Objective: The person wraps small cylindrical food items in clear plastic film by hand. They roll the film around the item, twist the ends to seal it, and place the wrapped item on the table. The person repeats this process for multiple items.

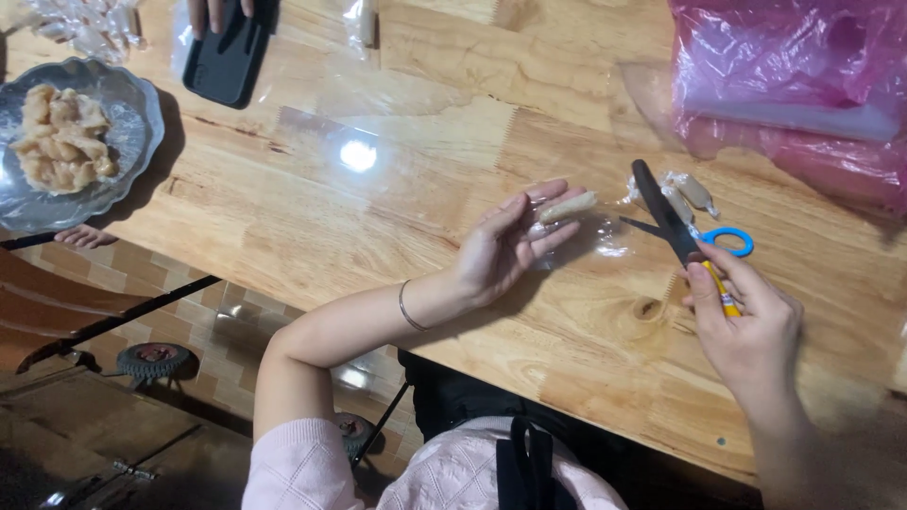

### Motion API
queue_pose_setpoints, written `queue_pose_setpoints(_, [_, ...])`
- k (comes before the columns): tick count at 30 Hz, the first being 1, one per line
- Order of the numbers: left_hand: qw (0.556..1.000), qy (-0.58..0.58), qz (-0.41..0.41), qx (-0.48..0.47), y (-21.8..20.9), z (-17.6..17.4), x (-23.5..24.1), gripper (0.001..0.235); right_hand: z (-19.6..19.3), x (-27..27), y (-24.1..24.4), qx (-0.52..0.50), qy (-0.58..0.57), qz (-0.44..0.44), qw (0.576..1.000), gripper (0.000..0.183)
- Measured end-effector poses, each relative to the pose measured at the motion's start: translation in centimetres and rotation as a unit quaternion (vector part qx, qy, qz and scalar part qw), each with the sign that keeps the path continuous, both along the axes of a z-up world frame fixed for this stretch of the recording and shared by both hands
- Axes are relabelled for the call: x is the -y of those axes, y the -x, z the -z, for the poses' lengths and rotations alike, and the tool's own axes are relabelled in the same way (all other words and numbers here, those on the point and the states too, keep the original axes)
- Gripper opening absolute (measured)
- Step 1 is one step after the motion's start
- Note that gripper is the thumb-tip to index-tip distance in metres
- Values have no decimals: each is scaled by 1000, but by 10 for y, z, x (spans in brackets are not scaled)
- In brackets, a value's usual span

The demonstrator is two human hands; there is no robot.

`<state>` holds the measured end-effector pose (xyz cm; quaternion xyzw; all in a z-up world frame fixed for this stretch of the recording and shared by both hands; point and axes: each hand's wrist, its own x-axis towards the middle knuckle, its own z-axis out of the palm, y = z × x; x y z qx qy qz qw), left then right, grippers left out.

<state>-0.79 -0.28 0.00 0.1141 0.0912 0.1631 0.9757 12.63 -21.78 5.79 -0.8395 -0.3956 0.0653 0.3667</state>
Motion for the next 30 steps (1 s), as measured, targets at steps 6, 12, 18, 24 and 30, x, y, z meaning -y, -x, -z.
queue_pose_setpoints(6, [999, 16, -20, 27, -2, 7, -3, 35, 11, 2, -10, -171, 111, 65, 977, 26])
queue_pose_setpoints(12, [1000, -7, -18, 11, -3, 9, -5, 39, 51, 16, -8, 232, 100, 3, 968, 21])
queue_pose_setpoints(18, [1000, -3, 22, 17, -1, 4, -4, 39, 54, 9, -5, 434, 193, 47, 879, 18])
queue_pose_setpoints(24, [996, -27, 79, -44, -1, -12, -9, 38, 37, -8, -19, 490, 148, 46, 858, 15])
queue_pose_setpoints(30, [990, -59, 95, -82, -4, -6, -1, 45, 25, -44, -13, -5, -149, -89, 985, 23])
